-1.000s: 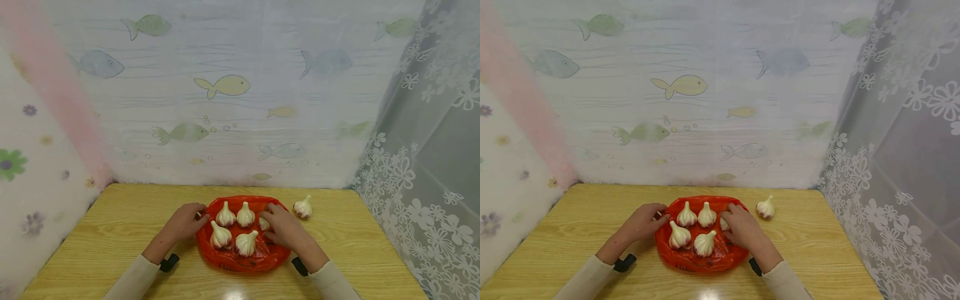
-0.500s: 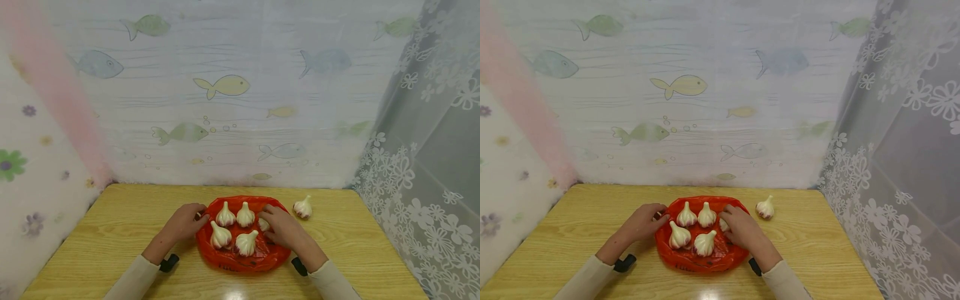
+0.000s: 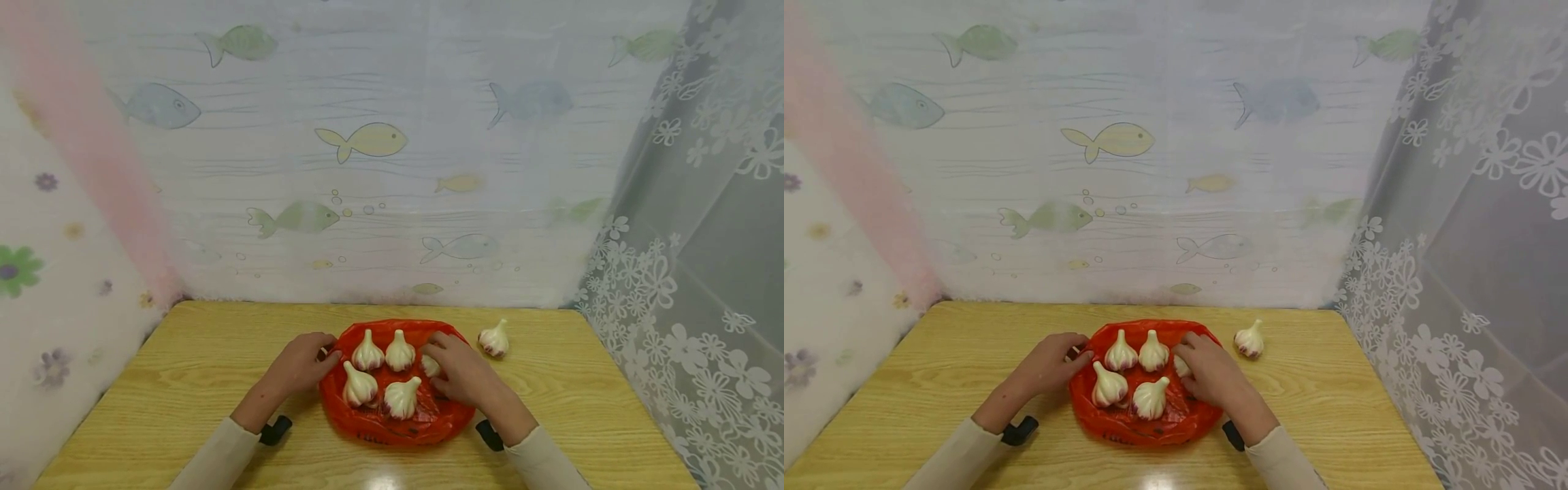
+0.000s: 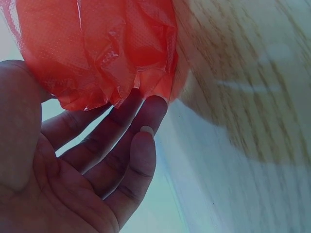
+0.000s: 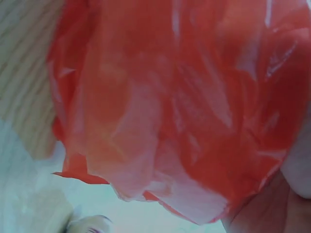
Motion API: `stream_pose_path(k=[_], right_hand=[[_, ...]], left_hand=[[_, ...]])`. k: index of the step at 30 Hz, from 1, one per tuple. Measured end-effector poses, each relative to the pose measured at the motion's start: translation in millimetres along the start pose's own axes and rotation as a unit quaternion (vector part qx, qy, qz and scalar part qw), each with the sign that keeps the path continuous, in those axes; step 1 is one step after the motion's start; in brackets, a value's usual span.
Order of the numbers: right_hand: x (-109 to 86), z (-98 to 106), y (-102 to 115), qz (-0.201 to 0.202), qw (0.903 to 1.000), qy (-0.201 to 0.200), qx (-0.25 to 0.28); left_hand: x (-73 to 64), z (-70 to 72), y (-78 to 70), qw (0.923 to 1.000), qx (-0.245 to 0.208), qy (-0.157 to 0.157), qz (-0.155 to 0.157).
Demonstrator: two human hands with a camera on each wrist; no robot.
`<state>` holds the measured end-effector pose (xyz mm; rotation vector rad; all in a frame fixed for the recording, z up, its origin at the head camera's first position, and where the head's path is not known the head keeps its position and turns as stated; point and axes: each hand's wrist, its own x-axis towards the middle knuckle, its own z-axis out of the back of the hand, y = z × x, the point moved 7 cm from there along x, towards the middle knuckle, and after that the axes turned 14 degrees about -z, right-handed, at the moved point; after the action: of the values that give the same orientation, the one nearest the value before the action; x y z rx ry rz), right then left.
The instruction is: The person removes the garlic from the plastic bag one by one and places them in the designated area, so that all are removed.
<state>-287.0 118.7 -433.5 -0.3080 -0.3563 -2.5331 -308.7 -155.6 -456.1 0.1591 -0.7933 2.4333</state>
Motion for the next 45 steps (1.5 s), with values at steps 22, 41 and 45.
stream_pose_path(k=[22,41,45], right_hand=[[-3.7,41.1,0.3,-0.040,0.9956,-0.002,0.085],[-11.2,70.0,-20.8,-0.056,0.9908,-0.027,0.120],[-13.2,74.3,-27.8,-0.067,0.9897,-0.031,0.123]], left_hand=[[1.7,-0.9,2.0,1.0000,0.000,0.002,0.000],[2.0,0.2,0.5,1.0000,-0.001,0.005,0.004],[1.8,-0.2,0.7,1.0000,0.000,0.006,0.002]])
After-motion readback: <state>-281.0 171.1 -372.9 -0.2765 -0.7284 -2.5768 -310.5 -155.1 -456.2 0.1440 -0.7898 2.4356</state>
